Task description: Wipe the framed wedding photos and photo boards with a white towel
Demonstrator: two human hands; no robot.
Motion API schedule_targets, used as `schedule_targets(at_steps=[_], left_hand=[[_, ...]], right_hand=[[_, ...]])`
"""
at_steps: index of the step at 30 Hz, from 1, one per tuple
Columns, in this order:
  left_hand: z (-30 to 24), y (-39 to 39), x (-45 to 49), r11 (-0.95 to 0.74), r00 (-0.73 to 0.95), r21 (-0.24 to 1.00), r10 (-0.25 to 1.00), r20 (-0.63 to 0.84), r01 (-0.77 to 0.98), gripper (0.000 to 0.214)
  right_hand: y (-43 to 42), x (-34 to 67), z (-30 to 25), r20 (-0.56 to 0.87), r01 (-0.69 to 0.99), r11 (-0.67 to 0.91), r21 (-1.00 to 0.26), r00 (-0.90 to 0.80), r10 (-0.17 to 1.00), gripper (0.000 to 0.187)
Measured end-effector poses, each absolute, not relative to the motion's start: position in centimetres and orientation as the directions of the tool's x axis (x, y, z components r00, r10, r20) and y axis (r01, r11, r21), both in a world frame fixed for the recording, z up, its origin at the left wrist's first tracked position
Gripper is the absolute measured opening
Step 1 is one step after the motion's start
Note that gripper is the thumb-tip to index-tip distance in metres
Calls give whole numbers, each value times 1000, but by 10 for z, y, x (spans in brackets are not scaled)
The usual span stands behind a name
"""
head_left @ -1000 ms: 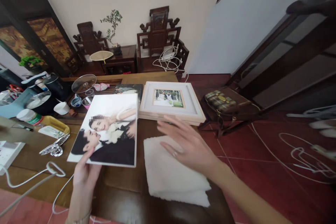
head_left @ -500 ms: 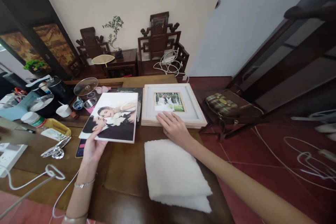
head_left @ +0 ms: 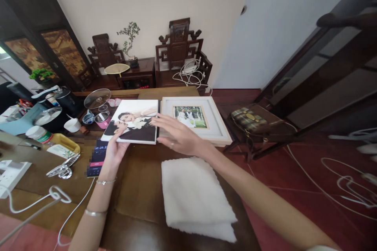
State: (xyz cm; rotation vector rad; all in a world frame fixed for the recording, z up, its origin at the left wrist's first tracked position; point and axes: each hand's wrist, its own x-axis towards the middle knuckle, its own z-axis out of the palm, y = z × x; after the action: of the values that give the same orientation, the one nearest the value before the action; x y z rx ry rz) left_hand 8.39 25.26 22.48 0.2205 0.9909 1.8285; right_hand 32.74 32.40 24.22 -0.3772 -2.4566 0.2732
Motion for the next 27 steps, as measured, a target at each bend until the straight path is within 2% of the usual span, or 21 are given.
schedule_targets(at_steps=[4, 7, 10, 20, 25, 27], left_hand=[[229, 265, 88, -160, -457, 722, 858, -235, -673, 21], [230, 270, 89, -165, -453, 724, 863, -224, -670, 20], [227, 272, 83, -162, -444, 720, 868, -221, -675, 20], [219, 286, 58, -72, -349, 720, 905, -243, -690, 19], [214, 255, 65, 20, -262, 757, 932, -250, -653, 21], [203, 234, 72, 56, -272, 779, 919, -285, -625, 31]], right_hand=[[315, 261, 260, 417, 259, 965, -53, -872, 256, 75], [314, 221, 253, 343, 393, 918, 47, -870, 355, 67], [318, 199, 240, 305, 443, 896, 43, -860, 410, 65], [333, 185, 226, 304, 411, 910, 49, -874, 378, 61], [346, 183, 220, 298, 433, 900, 47, -866, 401, 57], [352, 183, 214, 284, 434, 899, 52, -870, 404, 58]])
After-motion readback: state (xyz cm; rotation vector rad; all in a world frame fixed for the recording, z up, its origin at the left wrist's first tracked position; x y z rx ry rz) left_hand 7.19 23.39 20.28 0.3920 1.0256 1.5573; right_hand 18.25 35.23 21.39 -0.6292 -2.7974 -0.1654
